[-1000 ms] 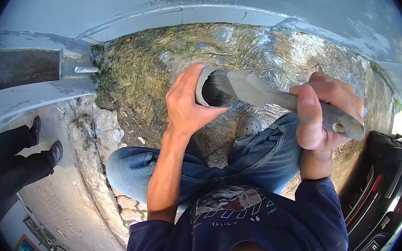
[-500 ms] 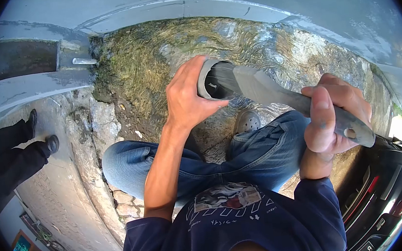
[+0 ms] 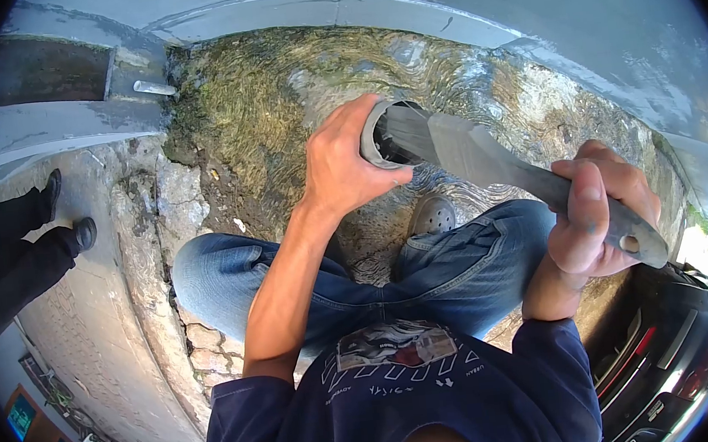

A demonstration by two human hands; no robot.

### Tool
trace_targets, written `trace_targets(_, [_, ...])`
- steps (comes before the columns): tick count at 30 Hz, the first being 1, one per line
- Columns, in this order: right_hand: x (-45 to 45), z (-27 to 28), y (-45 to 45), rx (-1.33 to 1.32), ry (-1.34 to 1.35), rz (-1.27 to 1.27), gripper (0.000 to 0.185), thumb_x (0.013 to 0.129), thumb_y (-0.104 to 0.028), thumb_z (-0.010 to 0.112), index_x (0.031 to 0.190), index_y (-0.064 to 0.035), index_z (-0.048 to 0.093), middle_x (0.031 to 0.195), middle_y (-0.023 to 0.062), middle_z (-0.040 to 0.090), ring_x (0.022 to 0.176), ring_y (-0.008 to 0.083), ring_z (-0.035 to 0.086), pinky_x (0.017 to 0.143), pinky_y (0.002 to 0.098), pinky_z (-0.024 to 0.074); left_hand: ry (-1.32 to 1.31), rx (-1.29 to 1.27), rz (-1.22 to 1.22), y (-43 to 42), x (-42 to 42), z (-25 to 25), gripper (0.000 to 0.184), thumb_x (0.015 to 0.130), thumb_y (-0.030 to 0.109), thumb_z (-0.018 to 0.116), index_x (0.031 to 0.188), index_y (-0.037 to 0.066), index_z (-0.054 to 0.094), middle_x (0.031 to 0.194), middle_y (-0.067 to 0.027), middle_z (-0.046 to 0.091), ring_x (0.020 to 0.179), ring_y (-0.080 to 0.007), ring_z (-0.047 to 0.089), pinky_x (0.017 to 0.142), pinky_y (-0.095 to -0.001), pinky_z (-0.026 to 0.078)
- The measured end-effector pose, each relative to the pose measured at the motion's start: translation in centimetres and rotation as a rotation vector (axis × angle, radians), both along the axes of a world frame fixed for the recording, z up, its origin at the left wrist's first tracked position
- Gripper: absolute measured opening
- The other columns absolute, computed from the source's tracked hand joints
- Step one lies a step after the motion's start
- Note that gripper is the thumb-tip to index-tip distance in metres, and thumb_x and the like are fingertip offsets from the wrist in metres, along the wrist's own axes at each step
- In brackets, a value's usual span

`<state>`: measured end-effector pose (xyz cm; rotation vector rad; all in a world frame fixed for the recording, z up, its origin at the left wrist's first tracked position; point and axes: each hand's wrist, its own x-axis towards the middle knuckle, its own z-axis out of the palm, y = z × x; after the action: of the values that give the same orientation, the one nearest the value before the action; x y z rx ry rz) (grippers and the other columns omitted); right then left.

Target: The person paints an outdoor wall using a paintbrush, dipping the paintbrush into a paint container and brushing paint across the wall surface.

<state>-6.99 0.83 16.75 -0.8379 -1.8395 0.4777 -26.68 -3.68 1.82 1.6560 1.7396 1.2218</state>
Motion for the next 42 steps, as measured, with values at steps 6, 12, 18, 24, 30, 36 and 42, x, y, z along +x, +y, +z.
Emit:
trace_targets(6, [0.0, -0.2, 0.1, 0.019, 0.044, 0.002, 0.013, 0.078, -0.009, 0.067, 0.071, 0.0006, 0.064, 0.052, 0.0068, 0.055, 0.042, 0.0138, 0.045, 0.042, 0.0264, 0.0325, -0.026, -0.001, -0.003, 0.1, 0.0, -0.3, 0.077, 0.047, 0.018, 0.087, 0.117, -0.001, 0.061, 0.108, -0.0205, 0.068, 0.099, -0.0352, 0.067, 0.087, -0.0397, 0.055])
trace_targets(12, [0.0, -0.1, -0.1, 0.005, 0.065, -0.026, 0.016, 0.080, -0.013, 0.066, 0.071, 0.0013, 0.064, 0.051, 0.0069, 0.054, 0.042, 0.0136, 0.046, 0.042, 0.0259, 0.0318, -0.035, -0.014, 0.007, 0.1, -0.1, -0.3, 0.079, 0.047, 0.019, 0.088, 0.118, -0.003, 0.061, 0.109, -0.0211, 0.067, 0.100, -0.0352, 0.067, 0.088, -0.0393, 0.055])
trace_targets(18, [0.2, -0.3, 0.0, 0.021, 0.092, -0.048, 0.017, 0.080, -0.013, 0.066, 0.070, 0.0009, 0.063, 0.053, 0.0089, 0.058, 0.042, 0.0140, 0.047, 0.042, 0.0262, 0.0327, -0.019, -0.011, 0.021, 0.1, 0.0, -0.4, 0.075, 0.049, 0.019, 0.087, 0.118, 0.002, 0.063, 0.106, -0.0156, 0.070, 0.097, -0.0292, 0.069, 0.084, -0.0365, 0.055])
trace_targets(24, [0.3, -0.4, -0.1, 0.019, 0.098, -0.064, 0.018, 0.080, -0.014, 0.065, 0.070, 0.0011, 0.063, 0.054, 0.0098, 0.059, 0.042, 0.0143, 0.047, 0.042, 0.0267, 0.0329, -0.022, -0.010, 0.024, 0.1, 0.0, -0.6, 0.076, 0.049, 0.018, 0.087, 0.119, 0.002, 0.063, 0.106, -0.0155, 0.070, 0.097, -0.0292, 0.069, 0.085, -0.0365, 0.055])
trace_targets(30, [0.3, -0.3, -0.2, 0.020, 0.100, -0.061, 0.019, 0.081, -0.016, 0.064, 0.071, 0.0006, 0.062, 0.054, 0.0110, 0.060, 0.042, 0.0139, 0.046, 0.042, 0.0267, 0.0325, -0.010, 0.007, 0.014, 0.2, 0.0, -0.8, 0.076, 0.048, 0.018, 0.088, 0.118, 0.001, 0.063, 0.106, -0.0157, 0.070, 0.096, -0.0294, 0.070, 0.084, -0.0363, 0.055])
trace_targets(36, [0.7, -0.4, -0.2, 0.045, 0.055, -0.085, 0.022, 0.084, -0.020, 0.064, 0.072, -0.0011, 0.060, 0.055, 0.0115, 0.060, 0.042, 0.0138, 0.045, 0.041, 0.0267, 0.0318, -0.016, 0.006, 0.017, 0.2, 0.1, -0.7, 0.075, 0.048, 0.017, 0.088, 0.117, 0.000, 0.063, 0.106, -0.0159, 0.070, 0.096, -0.0293, 0.070, 0.084, -0.0366, 0.055])
trace_targets(42, [0.8, -0.4, -0.1, 0.045, 0.062, -0.070, 0.024, 0.085, -0.022, 0.064, 0.073, -0.0013, 0.060, 0.055, 0.0110, 0.060, 0.042, 0.0137, 0.046, 0.042, 0.0262, 0.0324, -0.011, 0.003, 0.013, 0.3, 0.1, -0.9, 0.076, 0.048, 0.017, 0.087, 0.117, 0.000, 0.063, 0.106, -0.0163, 0.070, 0.097, -0.0298, 0.069, 0.085, -0.0365, 0.055])
